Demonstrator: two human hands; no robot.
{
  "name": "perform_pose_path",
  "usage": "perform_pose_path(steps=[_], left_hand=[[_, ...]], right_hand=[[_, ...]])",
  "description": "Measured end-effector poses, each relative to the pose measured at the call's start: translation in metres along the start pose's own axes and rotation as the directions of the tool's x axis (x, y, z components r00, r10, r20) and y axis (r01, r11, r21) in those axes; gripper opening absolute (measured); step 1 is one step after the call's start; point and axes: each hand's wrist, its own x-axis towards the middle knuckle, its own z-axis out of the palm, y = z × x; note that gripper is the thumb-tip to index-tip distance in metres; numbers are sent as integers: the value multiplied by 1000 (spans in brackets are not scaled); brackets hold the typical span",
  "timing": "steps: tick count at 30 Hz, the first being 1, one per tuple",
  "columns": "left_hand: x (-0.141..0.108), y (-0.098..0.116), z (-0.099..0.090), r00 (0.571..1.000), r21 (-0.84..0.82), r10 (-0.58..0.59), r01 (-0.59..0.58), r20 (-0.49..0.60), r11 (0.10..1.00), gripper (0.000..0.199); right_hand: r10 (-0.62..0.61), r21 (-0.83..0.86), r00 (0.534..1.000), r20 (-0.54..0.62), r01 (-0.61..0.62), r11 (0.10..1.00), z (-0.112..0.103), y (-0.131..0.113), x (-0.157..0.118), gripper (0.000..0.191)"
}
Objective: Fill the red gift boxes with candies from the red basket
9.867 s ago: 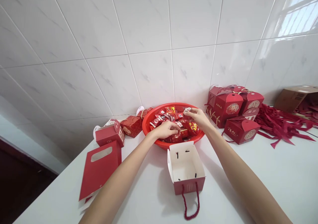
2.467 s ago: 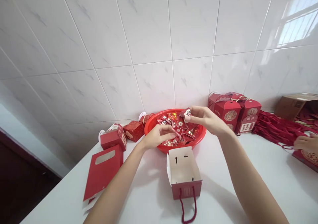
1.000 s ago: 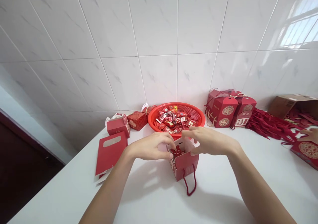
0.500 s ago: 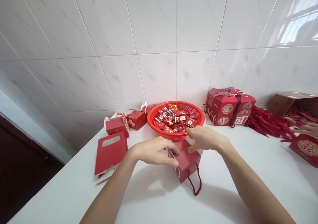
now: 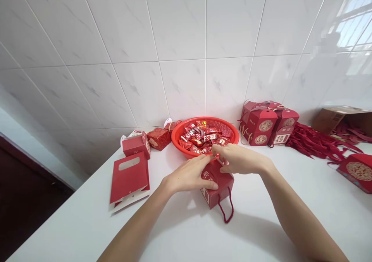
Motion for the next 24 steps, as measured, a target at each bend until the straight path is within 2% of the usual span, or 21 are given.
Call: perform_pose_path(steps=[4, 7, 11, 14, 18, 21, 24], left_hand=[[-1, 6, 6, 999, 9, -17, 17, -39, 1000, 54], [-1, 9, 8, 998, 30, -42, 43, -40, 999, 45], [1, 7, 10, 999, 28, -53, 53, 2, 998, 42], [3, 4, 10, 1000, -3, -18, 18, 18, 1000, 42], [4, 2, 9, 996, 2, 48, -48, 72, 999, 31], [5, -1, 7, 993, 30, 25, -29, 118, 999, 28], [4, -4, 8, 995, 33, -35, 32, 91, 999, 31]], right_hand=[[-115, 159, 988, 102, 98, 982, -5, -3, -5, 24], [-219, 207, 956, 194, 178, 962, -4, -4, -5, 22], [-254, 225, 947, 198, 209, 952, -2, -1, -3, 24], [-250, 236, 951, 182, 204, 950, -2, 3, -4, 27], [-205, 193, 963, 176, 171, 966, -6, 3, -8, 23], [-139, 131, 976, 169, 118, 984, -9, 2, -11, 19], [-58, 88, 983, 173, 44, 995, -11, 2, -14, 20]])
